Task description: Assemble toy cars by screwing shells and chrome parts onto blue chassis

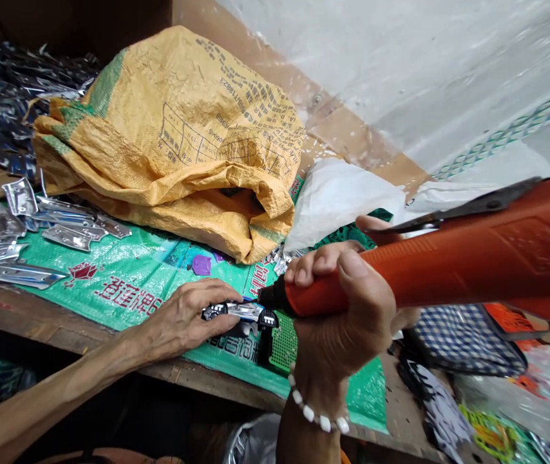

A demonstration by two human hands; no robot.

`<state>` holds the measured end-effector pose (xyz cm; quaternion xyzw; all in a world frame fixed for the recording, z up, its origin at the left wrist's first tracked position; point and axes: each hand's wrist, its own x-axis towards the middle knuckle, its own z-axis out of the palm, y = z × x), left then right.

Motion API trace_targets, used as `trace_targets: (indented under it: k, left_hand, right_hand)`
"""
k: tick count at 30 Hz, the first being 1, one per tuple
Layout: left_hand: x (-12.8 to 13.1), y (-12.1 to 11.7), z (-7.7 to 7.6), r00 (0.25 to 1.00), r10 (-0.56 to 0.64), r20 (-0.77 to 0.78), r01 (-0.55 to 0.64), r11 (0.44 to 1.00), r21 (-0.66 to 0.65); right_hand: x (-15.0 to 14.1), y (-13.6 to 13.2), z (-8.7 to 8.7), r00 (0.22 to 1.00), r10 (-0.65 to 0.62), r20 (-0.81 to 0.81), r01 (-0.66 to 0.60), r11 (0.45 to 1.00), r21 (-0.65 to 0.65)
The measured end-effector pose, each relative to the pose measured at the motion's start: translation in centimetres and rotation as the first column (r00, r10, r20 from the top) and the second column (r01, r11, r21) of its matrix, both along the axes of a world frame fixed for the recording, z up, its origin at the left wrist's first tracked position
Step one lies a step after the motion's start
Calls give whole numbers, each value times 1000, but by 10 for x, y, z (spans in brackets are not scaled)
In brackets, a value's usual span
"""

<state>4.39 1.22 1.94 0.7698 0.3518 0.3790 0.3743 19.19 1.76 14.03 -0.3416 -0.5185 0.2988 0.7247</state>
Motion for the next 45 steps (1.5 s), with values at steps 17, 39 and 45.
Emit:
trace_targets:
  k: [17, 39, 45]
  left_hand:
    - [2, 0, -2, 999, 1, 34, 1, 999, -54]
    - [3, -3, -7, 999, 31, 39, -36, 992, 118]
    - [2, -3, -11, 992, 116, 44, -124, 935, 332]
  right_hand:
    - [5, -7, -4, 985, 168, -37, -167, 985, 37]
    - [-3, -5, 3, 993, -23, -118, 19, 999, -39]
    - [-4, -4, 7, 987, -84, -139, 85, 996, 2]
